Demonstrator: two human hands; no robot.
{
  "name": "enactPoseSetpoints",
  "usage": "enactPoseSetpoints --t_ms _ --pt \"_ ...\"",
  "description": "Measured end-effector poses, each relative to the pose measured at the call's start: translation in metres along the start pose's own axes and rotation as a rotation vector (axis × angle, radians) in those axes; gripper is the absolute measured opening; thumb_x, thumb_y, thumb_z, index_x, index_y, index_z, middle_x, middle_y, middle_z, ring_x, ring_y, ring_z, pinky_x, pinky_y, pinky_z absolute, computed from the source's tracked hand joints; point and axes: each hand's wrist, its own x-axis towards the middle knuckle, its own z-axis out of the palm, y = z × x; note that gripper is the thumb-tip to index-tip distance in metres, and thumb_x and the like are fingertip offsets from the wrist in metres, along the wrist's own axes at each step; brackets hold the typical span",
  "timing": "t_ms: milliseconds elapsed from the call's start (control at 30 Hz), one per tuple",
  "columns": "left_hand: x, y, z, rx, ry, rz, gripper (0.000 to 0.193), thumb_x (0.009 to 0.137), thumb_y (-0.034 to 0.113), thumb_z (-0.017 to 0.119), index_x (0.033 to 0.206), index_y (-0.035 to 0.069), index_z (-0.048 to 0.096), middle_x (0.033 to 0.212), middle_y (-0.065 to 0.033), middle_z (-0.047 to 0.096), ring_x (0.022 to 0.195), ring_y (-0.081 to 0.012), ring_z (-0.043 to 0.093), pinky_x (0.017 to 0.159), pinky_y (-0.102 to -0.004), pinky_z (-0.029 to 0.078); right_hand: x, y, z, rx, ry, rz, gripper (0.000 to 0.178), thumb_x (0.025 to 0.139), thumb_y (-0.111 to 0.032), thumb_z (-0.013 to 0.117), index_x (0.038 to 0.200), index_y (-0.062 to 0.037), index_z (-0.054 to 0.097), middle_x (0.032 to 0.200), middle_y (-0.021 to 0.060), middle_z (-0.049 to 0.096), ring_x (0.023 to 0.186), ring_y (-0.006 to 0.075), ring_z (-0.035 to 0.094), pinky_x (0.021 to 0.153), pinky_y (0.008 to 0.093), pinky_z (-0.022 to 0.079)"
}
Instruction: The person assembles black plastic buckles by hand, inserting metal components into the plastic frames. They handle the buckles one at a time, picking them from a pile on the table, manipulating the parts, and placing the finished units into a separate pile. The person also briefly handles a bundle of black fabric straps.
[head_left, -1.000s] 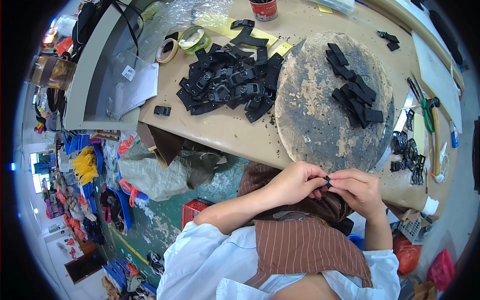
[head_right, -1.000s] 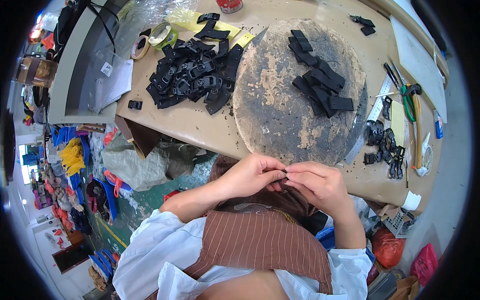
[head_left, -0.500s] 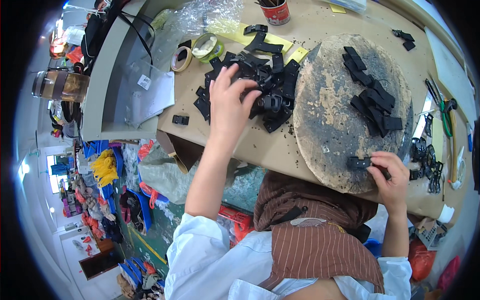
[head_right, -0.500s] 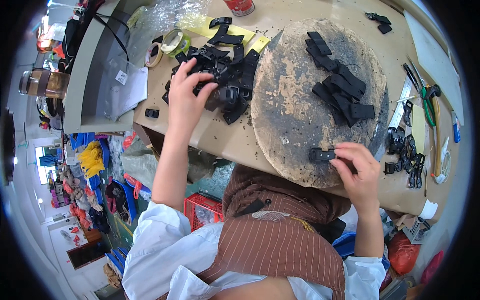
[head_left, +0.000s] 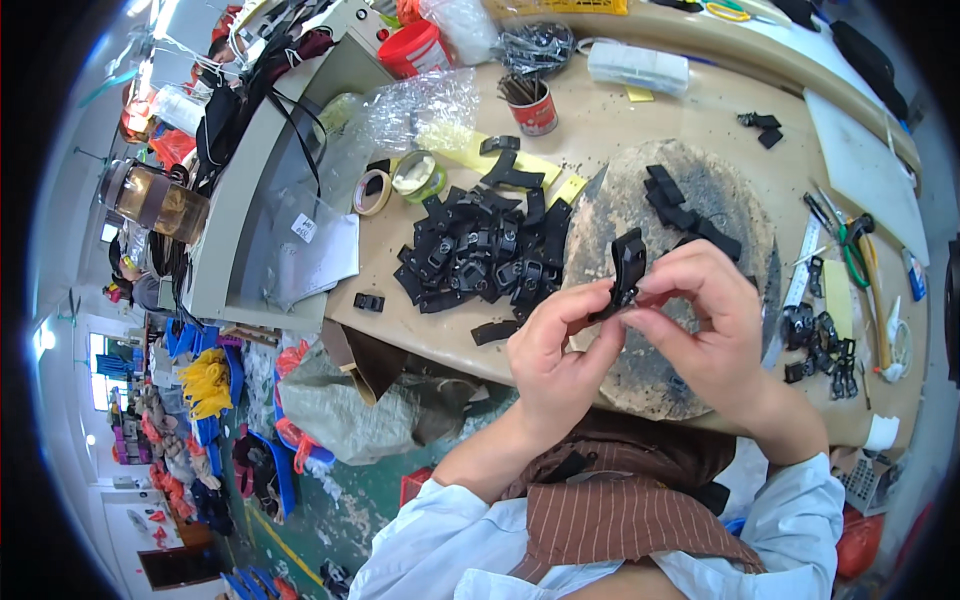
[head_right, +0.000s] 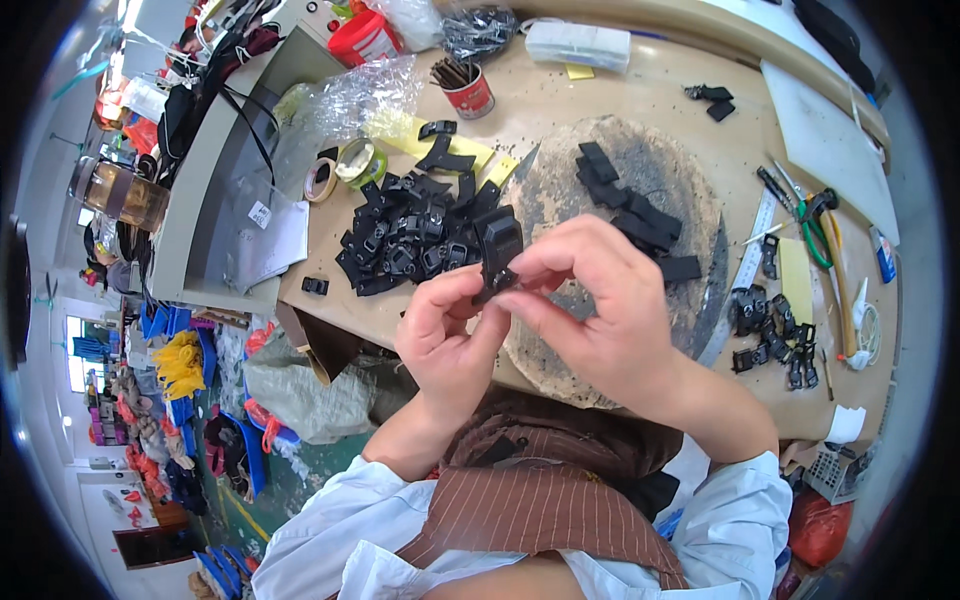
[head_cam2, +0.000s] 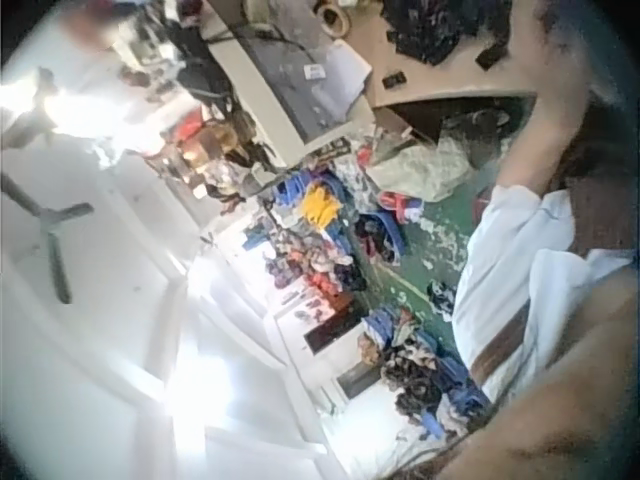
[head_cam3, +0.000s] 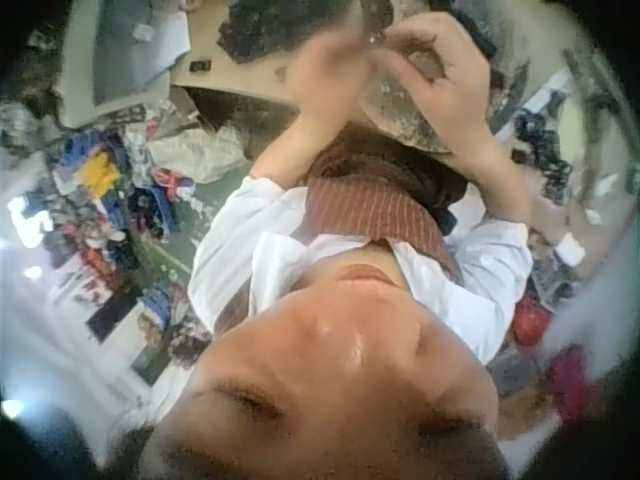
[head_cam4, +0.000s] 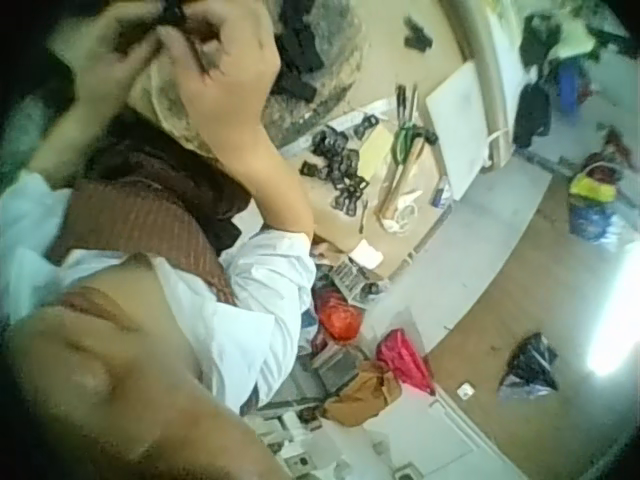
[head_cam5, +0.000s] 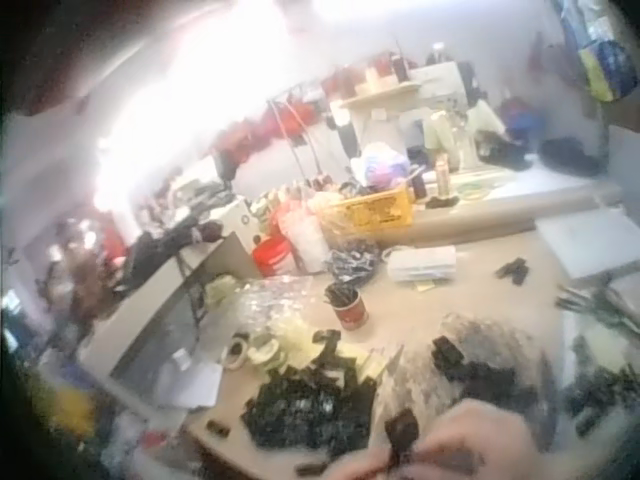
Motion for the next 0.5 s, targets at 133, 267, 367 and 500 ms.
enactPoseSetpoints --t_ms 133,267,367,500 --pt "0.004 0.0 0.004 0.135 -0.05 0.211 0.026 0.07 -0.003 0.072 0.092 -0.001 0.059 0.096 -0.0171 0.065 0.086 -0.0247 0.066 0.071 -0.0291 0.053 -0.01 0.001 -0.004 0.009 0.022 0.016 0.024 0.068 -0.005 0.076 0.084 -0.0025 0.058 0.081 0.0073 0.056 0.069 0.0152 0.056 0.06 0.0252 0.048" --pt "0.003 0.003 0.011 0.204 -0.047 0.345 0.025 0.069 -0.003 0.073 0.09 -0.001 0.059 0.094 -0.0181 0.065 0.086 -0.0269 0.066 0.072 -0.03 0.053 -0.015 0.001 -0.006 0.049 0.037 0.048 0.024 0.068 -0.003 0.074 0.084 -0.0023 0.057 0.082 0.0072 0.055 0.069 0.0147 0.057 0.061 0.0246 0.048" --pt "0.002 0.002 0.01 0.254 -0.08 0.357 0.029 0.068 -0.004 0.073 0.092 -0.002 0.056 0.094 -0.02 0.064 0.087 -0.0246 0.064 0.073 -0.0294 0.051 -0.016 0.0 -0.007 0.106 0.03 0.074 0.023 0.069 -0.001 0.072 0.085 -0.0015 0.056 0.084 0.0072 0.053 0.071 0.0136 0.057 0.063 0.024 0.049" --pt "0.002 0.006 0.011 0.247 -0.068 0.366 0.028 0.068 -0.004 0.073 0.092 -0.001 0.057 0.095 -0.0197 0.064 0.086 -0.0255 0.065 0.072 -0.0296 0.052 -0.017 0.001 -0.006 0.199 0.018 0.072 0.023 0.07 0.001 0.069 0.087 0.0001 0.054 0.088 0.0076 0.051 0.074 0.0123 0.058 0.066 0.0234 0.05"
